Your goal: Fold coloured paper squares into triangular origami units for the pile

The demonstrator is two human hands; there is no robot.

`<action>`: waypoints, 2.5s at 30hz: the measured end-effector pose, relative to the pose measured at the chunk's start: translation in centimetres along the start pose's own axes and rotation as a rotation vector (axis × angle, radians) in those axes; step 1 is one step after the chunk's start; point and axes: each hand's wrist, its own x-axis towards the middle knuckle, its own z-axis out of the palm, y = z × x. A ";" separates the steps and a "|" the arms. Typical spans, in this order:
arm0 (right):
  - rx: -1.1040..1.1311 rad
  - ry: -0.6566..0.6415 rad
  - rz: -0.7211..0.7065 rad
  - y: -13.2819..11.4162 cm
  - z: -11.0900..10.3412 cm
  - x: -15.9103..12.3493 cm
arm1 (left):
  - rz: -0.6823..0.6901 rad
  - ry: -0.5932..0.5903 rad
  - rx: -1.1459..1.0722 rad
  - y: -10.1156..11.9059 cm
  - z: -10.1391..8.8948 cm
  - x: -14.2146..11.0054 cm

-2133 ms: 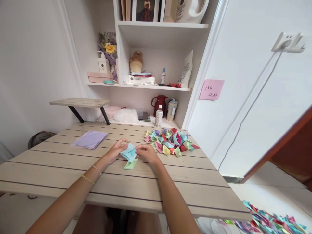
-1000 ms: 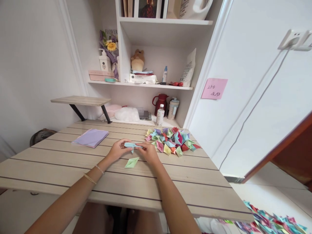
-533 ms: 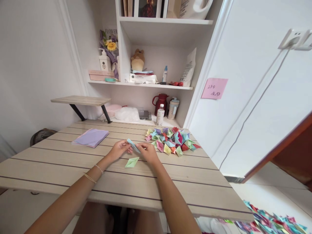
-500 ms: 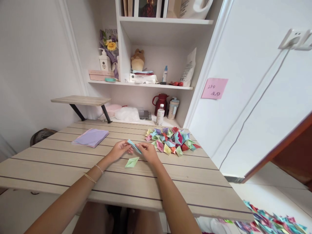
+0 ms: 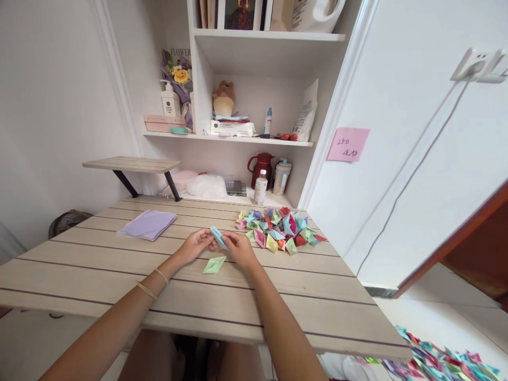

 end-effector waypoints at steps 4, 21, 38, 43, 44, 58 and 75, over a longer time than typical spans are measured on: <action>-0.219 0.030 0.018 0.3 0.2 -0.3 | -0.046 0.004 -0.026 0.1 0.2 -0.1; -0.460 0.127 0.072 0.3 1.0 -0.5 | -0.010 0.015 0.076 0.7 1.4 -0.6; -0.622 0.259 0.003 -0.2 1.3 -0.5 | 0.067 0.139 0.302 0.4 2.5 -0.8; -0.558 0.208 0.029 -0.1 1.5 -0.5 | 0.095 0.174 0.374 -0.1 2.5 -1.1; -0.509 0.197 0.032 -0.1 1.6 -0.5 | 0.100 0.195 0.375 -0.2 2.4 -1.1; 0.385 0.126 0.247 0.5 0.1 0.1 | 0.004 0.234 -0.015 1.3 1.3 -0.4; 0.324 0.032 0.152 0.6 0.2 -0.1 | -0.073 0.212 -0.114 0.5 1.2 -0.1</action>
